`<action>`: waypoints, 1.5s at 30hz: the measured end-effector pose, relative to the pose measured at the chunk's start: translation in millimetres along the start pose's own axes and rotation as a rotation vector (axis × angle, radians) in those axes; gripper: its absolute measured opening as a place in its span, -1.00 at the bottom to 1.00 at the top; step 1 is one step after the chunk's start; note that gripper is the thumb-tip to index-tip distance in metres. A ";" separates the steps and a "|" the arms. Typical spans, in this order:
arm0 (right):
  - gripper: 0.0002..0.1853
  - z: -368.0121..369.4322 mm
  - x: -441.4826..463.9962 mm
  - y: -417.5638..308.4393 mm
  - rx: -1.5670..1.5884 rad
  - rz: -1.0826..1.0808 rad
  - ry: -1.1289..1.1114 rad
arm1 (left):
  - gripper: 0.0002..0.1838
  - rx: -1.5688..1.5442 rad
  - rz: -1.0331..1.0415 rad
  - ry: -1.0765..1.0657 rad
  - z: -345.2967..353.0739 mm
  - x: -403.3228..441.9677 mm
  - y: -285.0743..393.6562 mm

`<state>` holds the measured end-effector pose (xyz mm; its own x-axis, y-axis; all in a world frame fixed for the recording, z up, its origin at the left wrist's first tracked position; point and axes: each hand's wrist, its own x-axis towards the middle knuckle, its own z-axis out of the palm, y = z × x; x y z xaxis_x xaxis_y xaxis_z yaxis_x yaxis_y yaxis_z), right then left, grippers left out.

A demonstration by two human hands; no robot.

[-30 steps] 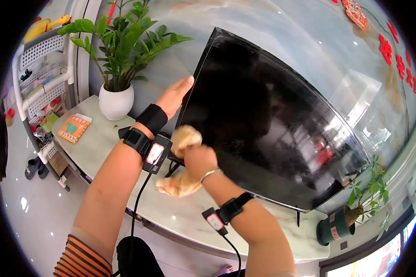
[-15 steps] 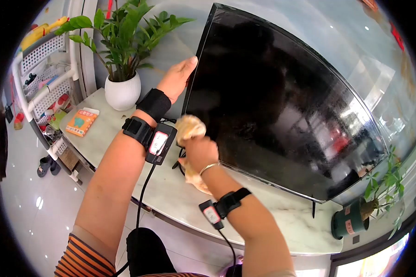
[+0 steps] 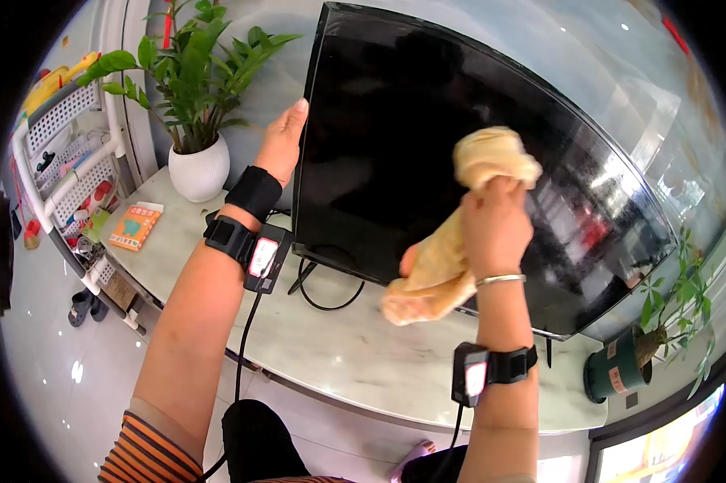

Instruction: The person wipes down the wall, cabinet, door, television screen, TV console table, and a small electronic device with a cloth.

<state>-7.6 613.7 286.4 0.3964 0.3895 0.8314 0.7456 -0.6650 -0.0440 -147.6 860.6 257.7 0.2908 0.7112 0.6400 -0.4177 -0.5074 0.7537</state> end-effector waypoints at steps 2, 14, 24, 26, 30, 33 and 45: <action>-0.73 9.0 -6.0 -4.5 -0.050 0.033 -0.043 | -0.39 -0.048 0.011 0.006 3.0 -0.2 -2.0; -0.78 45.9 -85.5 1.9 -0.048 -0.382 -0.454 | -0.40 0.075 0.061 0.046 0.8 2.1 -4.3; -0.72 84.1 -112.2 -18.5 -0.153 -0.483 -0.554 | -0.40 0.080 0.049 0.032 0.4 3.5 -7.0; -0.49 73.3 -127.9 -29.2 -0.101 -0.639 -0.785 | -0.39 0.072 0.047 0.015 -2.4 3.7 -8.0; -0.65 45.2 -83.1 -32.7 -0.102 -0.538 -0.590 | -0.38 0.134 0.014 -0.007 -9.8 8.0 -11.0; -0.78 25.5 -11.1 -30.1 0.055 -0.299 -0.084 | -0.39 0.077 0.036 0.026 -2.6 -0.2 0.2; -0.74 65.8 -108.0 -79.0 -0.032 -0.638 -0.708 | -0.40 0.171 0.061 0.010 -5.8 2.0 3.4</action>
<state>-74.1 666.1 163.7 0.1604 0.9732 0.1646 0.9225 -0.2071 0.3257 -153.5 863.1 260.7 0.2608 0.6809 0.6844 -0.2815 -0.6245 0.7285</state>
